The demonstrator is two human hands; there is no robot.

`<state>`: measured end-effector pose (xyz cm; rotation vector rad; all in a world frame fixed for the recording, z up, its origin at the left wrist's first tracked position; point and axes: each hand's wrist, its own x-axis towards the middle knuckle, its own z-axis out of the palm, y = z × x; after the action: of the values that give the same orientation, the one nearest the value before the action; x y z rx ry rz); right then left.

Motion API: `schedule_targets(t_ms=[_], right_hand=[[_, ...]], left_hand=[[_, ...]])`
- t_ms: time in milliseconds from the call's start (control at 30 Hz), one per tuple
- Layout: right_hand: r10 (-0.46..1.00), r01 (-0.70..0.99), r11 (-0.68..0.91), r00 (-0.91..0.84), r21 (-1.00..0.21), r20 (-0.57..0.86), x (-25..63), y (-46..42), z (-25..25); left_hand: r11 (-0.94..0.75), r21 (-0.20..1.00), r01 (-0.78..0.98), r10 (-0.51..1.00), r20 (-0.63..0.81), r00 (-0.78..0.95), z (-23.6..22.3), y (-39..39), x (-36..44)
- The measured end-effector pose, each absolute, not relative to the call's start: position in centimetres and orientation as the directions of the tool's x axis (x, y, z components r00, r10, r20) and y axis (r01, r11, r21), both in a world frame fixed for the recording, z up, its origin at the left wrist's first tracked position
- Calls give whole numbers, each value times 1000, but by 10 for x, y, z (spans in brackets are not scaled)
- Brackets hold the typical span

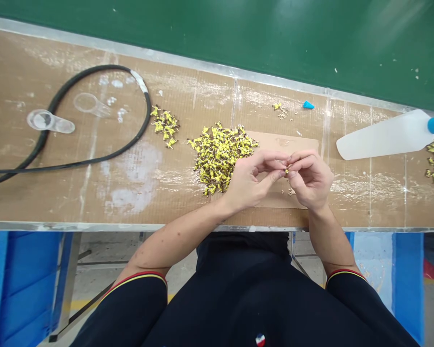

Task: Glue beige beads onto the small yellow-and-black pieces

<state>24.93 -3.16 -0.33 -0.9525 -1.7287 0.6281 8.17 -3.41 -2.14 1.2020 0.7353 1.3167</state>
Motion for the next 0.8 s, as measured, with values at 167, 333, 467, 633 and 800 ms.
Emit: schedule_targets(t_ms=[167, 333, 467, 633, 800], right_hand=[[856, 233, 516, -177, -825, 486, 249, -33, -8], [867, 201, 496, -164, -845, 471, 247, -36, -13], [875, 136, 478, -160, -868, 457, 244, -36, -17], [890, 116, 440, -185, -891, 416, 251, -31, -11], [831, 343, 522, 2, -781, 556, 300, -19, -2]], left_hand=[[-480, 873, -82, 871, 486, 75, -21, -37, 82], [-717, 675, 174, 687, 727, 12, -20, -39, 82], [-734, 623, 271, 653, 757, 26, -22, -42, 85], [-740, 637, 213, 659, 750, 47, -15, -30, 81], [-557, 685, 469, 737, 668, -100, -11, 14, -1]])
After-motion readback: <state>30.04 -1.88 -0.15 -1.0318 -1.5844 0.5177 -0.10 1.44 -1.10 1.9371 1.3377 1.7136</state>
